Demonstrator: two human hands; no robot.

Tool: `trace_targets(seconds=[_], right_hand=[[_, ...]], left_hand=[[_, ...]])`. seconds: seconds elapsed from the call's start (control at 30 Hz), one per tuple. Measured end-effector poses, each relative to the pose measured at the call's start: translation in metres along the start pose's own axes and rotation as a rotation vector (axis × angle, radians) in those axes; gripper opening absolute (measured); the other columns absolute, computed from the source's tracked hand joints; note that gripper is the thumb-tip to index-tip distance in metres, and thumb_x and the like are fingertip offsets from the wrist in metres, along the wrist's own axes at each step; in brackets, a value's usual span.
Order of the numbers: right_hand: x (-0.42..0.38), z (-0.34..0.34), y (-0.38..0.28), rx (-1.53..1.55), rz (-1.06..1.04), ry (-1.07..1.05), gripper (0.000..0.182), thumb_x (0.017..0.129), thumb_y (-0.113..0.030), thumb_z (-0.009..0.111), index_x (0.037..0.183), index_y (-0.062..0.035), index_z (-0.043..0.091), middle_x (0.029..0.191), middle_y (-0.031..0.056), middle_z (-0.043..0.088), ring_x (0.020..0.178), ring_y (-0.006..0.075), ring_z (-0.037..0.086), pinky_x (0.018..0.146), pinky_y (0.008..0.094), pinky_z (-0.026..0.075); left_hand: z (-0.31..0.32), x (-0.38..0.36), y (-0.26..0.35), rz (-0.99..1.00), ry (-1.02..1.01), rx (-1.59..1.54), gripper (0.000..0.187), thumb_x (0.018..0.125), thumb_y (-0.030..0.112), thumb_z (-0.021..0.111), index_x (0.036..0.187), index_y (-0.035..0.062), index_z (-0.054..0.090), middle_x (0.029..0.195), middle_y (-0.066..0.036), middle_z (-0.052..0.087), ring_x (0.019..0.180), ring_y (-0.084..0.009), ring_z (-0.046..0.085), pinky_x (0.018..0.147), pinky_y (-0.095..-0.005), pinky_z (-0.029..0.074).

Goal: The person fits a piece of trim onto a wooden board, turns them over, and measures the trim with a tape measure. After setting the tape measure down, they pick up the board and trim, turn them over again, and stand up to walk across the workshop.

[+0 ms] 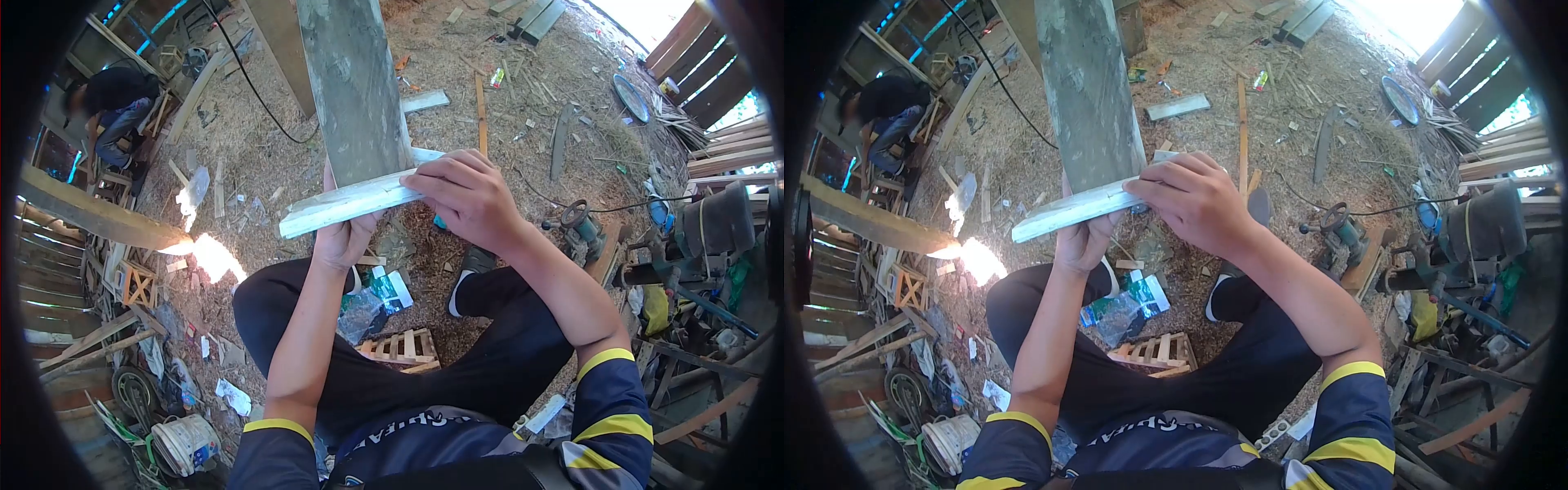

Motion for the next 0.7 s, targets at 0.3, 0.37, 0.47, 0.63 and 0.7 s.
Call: trace_targets(seconds=[0.3, 0.37, 0.47, 0.63, 0.7], right_hand=[[-0.001, -0.001, 0.000, 0.025, 0.030, -0.008, 0.039, 0.077, -0.005, 0.084, 0.114, -0.0133, 0.079, 0.104, 0.0009, 0.074, 0.092, 0.0221, 0.070, 0.081, 0.0371, 0.056], [-0.002, 0.001, 0.001, 0.040, 0.048, -0.025, 0.039, 0.078, -0.006, 0.084, 0.115, -0.0134, 0.079, 0.104, 0.0012, 0.074, 0.092, 0.0221, 0.071, 0.081, 0.0374, 0.056], [-0.004, 0.004, 0.006, 0.044, 0.077, -0.045, 0.038, 0.079, -0.007, 0.083, 0.116, -0.0139, 0.079, 0.104, 0.0015, 0.074, 0.092, 0.0223, 0.071, 0.082, 0.0378, 0.056], [-0.011, 0.013, 0.015, 0.045, 0.124, -0.077, 0.034, 0.084, -0.011, 0.081, 0.117, -0.0147, 0.079, 0.103, 0.0025, 0.075, 0.093, 0.0230, 0.072, 0.084, 0.0382, 0.057], [-0.012, 0.015, 0.016, 0.041, 0.127, -0.098, 0.033, 0.085, -0.012, 0.080, 0.117, -0.0146, 0.079, 0.103, 0.0029, 0.075, 0.093, 0.0232, 0.072, 0.084, 0.0380, 0.057]], left_hand=[[0.011, 0.000, -0.001, -0.023, -0.009, 0.033, 0.072, 0.110, 0.023, 0.055, 0.169, 0.0277, 0.014, 0.166, -0.014, 0.036, 0.147, -0.0365, 0.048, 0.120, -0.0540, 0.046], [0.008, 0.000, -0.002, -0.030, 0.020, 0.046, 0.074, 0.109, 0.019, 0.056, 0.169, 0.0273, 0.014, 0.165, -0.015, 0.038, 0.147, -0.0366, 0.049, 0.120, -0.0543, 0.046], [0.008, -0.002, -0.004, -0.069, 0.043, 0.094, 0.079, 0.104, 0.011, 0.057, 0.169, 0.0261, 0.015, 0.163, -0.016, 0.041, 0.146, -0.0368, 0.050, 0.121, -0.0552, 0.045], [-0.010, -0.002, -0.021, -0.124, 0.083, -0.050, 0.081, 0.099, 0.005, 0.053, 0.168, 0.0237, 0.016, 0.160, -0.017, 0.045, 0.146, -0.0377, 0.050, 0.122, -0.0576, 0.043], [-0.018, -0.004, -0.026, -0.146, 0.114, -0.093, 0.080, 0.098, 0.005, 0.052, 0.168, 0.0229, 0.017, 0.160, -0.018, 0.046, 0.146, -0.0380, 0.050, 0.122, -0.0582, 0.042]])
Point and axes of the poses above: each hand's wrist, its own x-axis towards the middle knuckle, its own z-axis out of the palm, y = z × x, the point moved 1 cm from there along x, towards the middle knuckle
